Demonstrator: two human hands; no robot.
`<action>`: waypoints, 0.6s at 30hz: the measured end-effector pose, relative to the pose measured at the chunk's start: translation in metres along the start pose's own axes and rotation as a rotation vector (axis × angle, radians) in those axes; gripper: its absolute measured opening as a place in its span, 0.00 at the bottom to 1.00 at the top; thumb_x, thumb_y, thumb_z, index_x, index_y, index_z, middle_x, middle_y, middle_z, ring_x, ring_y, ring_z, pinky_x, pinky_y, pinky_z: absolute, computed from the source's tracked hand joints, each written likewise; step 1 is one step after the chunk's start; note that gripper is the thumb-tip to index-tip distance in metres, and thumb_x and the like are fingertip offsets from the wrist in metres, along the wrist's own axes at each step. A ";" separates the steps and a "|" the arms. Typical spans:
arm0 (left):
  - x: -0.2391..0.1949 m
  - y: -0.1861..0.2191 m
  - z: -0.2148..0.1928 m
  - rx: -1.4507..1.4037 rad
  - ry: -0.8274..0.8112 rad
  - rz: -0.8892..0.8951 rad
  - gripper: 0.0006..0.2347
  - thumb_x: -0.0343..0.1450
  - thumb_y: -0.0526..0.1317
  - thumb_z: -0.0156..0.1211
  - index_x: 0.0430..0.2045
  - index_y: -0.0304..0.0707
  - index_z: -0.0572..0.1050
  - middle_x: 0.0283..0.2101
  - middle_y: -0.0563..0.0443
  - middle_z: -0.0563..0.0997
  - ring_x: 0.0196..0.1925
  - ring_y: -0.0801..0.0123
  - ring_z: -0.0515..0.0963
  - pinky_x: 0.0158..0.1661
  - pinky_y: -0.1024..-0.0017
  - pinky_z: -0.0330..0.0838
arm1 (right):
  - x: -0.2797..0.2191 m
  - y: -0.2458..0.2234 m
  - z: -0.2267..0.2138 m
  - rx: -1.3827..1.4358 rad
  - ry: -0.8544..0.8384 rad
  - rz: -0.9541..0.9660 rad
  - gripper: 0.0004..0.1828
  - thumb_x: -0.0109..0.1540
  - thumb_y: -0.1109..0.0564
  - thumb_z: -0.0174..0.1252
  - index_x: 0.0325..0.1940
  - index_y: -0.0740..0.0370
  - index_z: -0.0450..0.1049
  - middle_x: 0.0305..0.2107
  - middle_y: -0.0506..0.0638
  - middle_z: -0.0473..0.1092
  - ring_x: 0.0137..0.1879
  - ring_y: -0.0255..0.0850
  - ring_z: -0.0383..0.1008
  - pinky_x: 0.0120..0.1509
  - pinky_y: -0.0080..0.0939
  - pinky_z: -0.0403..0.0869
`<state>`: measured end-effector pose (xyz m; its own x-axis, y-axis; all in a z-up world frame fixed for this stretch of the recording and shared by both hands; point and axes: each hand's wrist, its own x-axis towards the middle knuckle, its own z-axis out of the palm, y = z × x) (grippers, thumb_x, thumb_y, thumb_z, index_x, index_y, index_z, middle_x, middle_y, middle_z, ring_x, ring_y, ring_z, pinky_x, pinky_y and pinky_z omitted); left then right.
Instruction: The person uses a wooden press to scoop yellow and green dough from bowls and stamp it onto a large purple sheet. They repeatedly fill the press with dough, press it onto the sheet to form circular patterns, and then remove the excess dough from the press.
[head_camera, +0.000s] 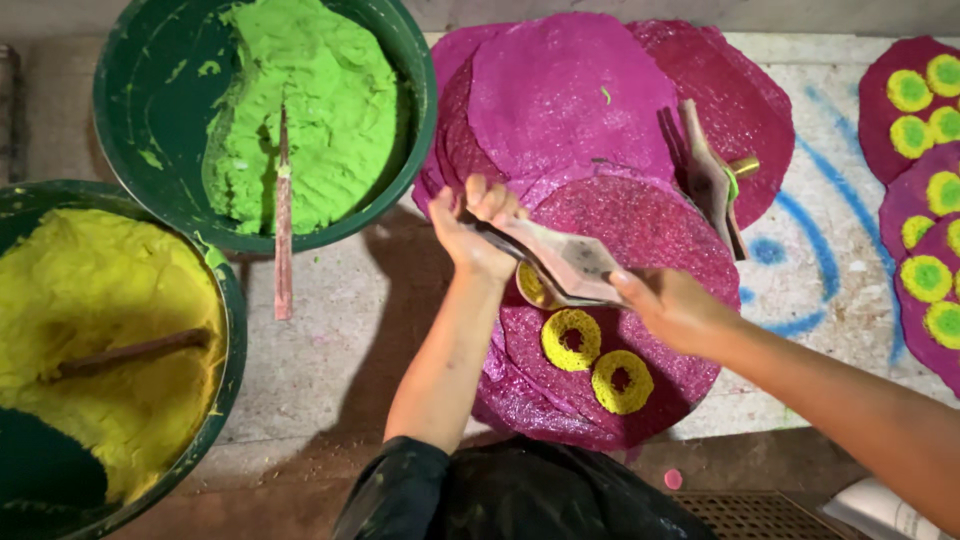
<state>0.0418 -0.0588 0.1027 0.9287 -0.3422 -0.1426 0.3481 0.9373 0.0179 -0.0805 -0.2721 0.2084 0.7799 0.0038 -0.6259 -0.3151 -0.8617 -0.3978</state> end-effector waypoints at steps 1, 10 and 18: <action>-0.003 -0.008 -0.003 0.024 -0.030 -0.010 0.16 0.73 0.55 0.40 0.20 0.47 0.63 0.21 0.56 0.64 0.26 0.67 0.66 0.35 0.64 0.63 | -0.003 0.006 -0.005 0.006 -0.011 0.107 0.38 0.69 0.29 0.32 0.43 0.60 0.78 0.22 0.55 0.72 0.30 0.45 0.74 0.39 0.51 0.74; -0.047 0.008 0.008 1.864 -0.493 -0.083 0.35 0.62 0.45 0.69 0.64 0.35 0.61 0.64 0.36 0.68 0.68 0.47 0.66 0.65 0.52 0.62 | -0.069 0.105 -0.019 0.600 0.371 -0.129 0.44 0.63 0.20 0.38 0.40 0.66 0.72 0.19 0.49 0.63 0.24 0.36 0.60 0.27 0.40 0.61; -0.055 0.005 -0.002 2.255 -0.621 -0.081 0.43 0.57 0.41 0.75 0.69 0.41 0.57 0.64 0.36 0.66 0.67 0.44 0.62 0.66 0.53 0.56 | -0.090 0.116 0.049 0.989 0.523 -0.279 0.51 0.60 0.13 0.38 0.40 0.68 0.69 0.22 0.50 0.65 0.25 0.36 0.62 0.28 0.38 0.59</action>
<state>-0.0075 -0.0349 0.1084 0.6732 -0.7394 -0.0009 -0.4901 -0.4472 0.7482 -0.2140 -0.3481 0.1861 0.9452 -0.2782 -0.1708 -0.2022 -0.0883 -0.9754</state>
